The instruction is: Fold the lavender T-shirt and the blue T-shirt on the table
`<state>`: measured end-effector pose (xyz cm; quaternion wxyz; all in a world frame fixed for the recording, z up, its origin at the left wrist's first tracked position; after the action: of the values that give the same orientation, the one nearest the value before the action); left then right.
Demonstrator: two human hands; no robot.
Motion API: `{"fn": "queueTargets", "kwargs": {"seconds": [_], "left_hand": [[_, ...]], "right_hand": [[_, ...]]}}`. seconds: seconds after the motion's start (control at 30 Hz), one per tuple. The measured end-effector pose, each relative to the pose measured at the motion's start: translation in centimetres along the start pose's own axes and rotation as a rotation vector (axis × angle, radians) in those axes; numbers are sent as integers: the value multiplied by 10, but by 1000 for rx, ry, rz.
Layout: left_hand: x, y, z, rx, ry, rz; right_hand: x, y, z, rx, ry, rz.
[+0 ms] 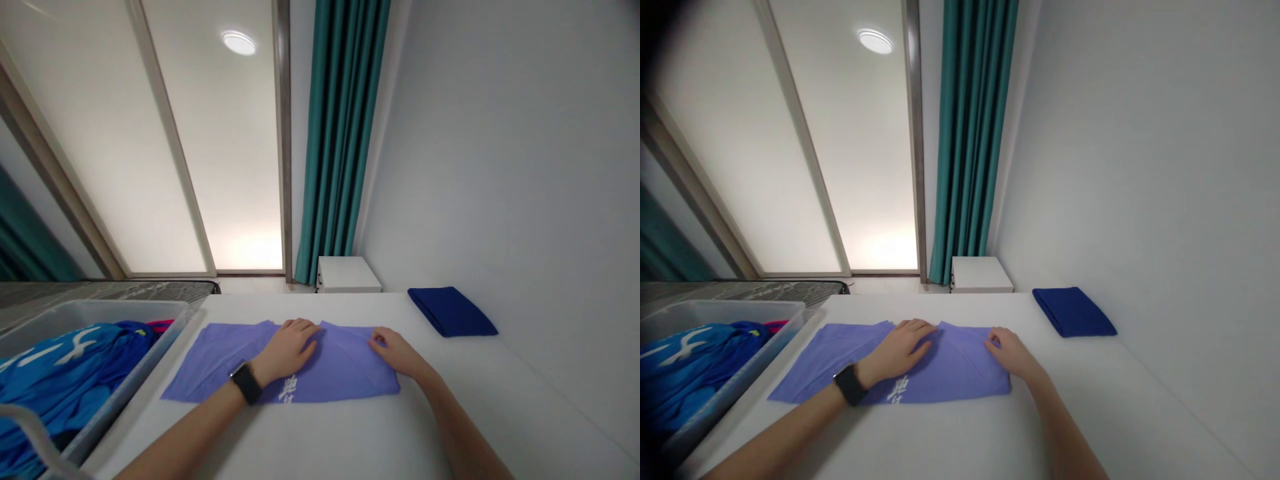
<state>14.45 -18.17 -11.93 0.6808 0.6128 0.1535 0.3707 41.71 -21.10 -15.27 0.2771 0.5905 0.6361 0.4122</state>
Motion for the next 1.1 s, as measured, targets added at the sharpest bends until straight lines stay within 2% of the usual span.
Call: {"fn": "queueTargets", "kwargs": {"seconds": [0.2, 0.37, 0.77, 0.97, 1.1], "left_hand": [[51, -27, 13, 36, -19, 8], [70, -41, 7, 76, 46, -22], [73, -48, -7, -52, 118, 63], [73, -55, -7, -11, 101, 72], [70, -54, -7, 40, 86, 93]], "right_hand": [[-1, -2, -1, 50, 21, 88], [4, -13, 4, -23, -1, 73], [6, -17, 3, -18, 93, 141], [9, -19, 12, -14, 119, 191], [8, -18, 17, -67, 97, 181]]}}
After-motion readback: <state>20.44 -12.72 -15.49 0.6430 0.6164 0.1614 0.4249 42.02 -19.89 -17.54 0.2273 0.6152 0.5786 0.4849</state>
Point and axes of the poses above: each hand's wrist, its own x-axis towards the middle knuckle, its own y-axis out of the back of the hand, z = x × y, the point moved 3 cm from there along x, towards the middle knuckle, and after that the axes turned 4 degrees about y, right-handed, at the moved point
